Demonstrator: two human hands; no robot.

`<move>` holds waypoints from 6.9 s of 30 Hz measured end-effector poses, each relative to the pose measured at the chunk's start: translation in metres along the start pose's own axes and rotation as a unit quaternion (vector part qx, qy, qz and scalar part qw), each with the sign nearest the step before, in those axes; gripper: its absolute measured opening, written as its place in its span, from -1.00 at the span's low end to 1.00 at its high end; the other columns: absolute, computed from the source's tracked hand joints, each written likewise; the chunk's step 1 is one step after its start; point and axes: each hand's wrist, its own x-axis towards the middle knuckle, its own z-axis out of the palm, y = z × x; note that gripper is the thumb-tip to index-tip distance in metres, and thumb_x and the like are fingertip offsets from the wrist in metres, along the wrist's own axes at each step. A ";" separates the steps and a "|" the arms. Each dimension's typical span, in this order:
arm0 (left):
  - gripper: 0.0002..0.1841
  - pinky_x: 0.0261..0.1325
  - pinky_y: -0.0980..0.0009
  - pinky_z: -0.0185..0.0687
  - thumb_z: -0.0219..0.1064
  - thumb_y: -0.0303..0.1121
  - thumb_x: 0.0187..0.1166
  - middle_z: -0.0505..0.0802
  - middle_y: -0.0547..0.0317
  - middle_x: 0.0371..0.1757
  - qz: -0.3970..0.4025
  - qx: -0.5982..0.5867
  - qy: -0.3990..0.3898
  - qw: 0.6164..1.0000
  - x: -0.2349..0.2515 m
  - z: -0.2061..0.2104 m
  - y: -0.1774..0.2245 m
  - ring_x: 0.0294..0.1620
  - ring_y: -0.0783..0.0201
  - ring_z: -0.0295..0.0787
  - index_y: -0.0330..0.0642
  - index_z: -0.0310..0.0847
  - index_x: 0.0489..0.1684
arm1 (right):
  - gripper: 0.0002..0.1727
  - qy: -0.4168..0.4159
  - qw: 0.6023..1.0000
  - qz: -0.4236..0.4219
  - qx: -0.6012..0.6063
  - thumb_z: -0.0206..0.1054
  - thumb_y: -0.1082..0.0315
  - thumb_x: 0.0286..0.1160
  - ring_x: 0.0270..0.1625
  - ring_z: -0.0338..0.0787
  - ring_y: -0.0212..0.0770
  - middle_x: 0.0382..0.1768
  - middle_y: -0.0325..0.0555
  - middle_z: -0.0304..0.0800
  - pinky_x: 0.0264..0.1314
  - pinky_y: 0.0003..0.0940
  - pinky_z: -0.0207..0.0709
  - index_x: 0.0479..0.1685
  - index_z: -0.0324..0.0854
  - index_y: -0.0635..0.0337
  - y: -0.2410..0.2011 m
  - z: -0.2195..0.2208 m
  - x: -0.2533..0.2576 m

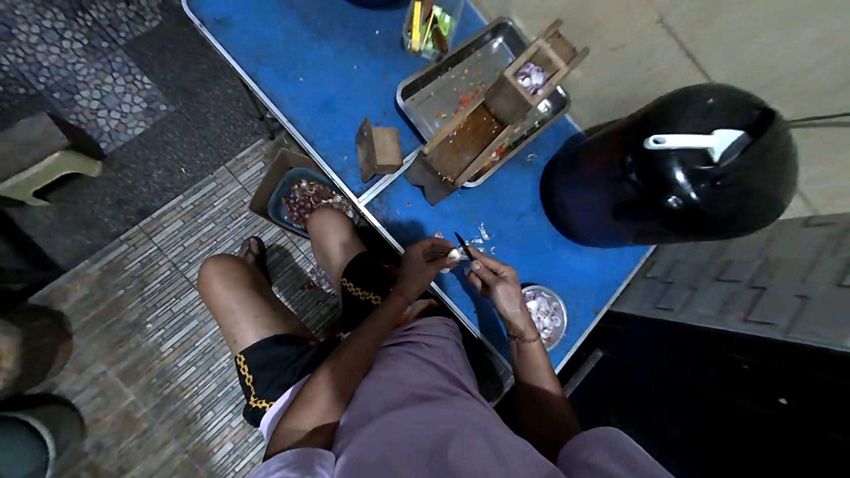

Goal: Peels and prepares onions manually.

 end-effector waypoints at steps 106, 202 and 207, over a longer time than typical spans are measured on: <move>-0.89 -0.06 0.39 0.80 0.28 -0.59 0.64 0.84 0.14 -0.22 -0.078 -0.206 0.060 0.974 0.004 0.006 0.004 -0.27 0.36 0.81 -0.34 0.64 0.00 | -0.52 0.039 0.979 -0.120 -0.161 -0.01 0.30 0.80 -0.31 0.65 -0.48 -0.29 -0.22 0.81 -0.11 -0.42 0.58 0.58 0.57 0.18 -0.004 0.023 -0.007; -0.92 -0.08 0.43 0.83 0.45 -0.65 0.46 0.90 0.13 -0.29 -0.026 -0.113 0.054 0.992 -0.004 0.007 0.002 -0.33 0.39 0.85 -0.40 0.76 -0.19 | -0.62 0.061 0.994 -0.057 0.063 0.08 0.51 0.69 -0.58 0.47 -0.62 -0.54 -0.43 0.65 -0.48 -0.68 0.40 0.36 0.67 0.38 0.006 0.023 -0.011; -0.92 -0.06 0.40 0.83 0.46 -0.66 0.45 0.90 0.07 -0.31 -0.010 -0.068 0.067 0.995 0.000 0.005 0.002 -0.33 0.36 0.86 -0.44 0.77 -0.20 | -0.59 0.032 0.989 0.017 0.142 0.00 0.45 0.77 -0.69 0.38 -0.56 -0.65 -0.39 0.53 -0.63 -0.66 0.30 0.42 0.63 0.34 0.004 0.021 -0.009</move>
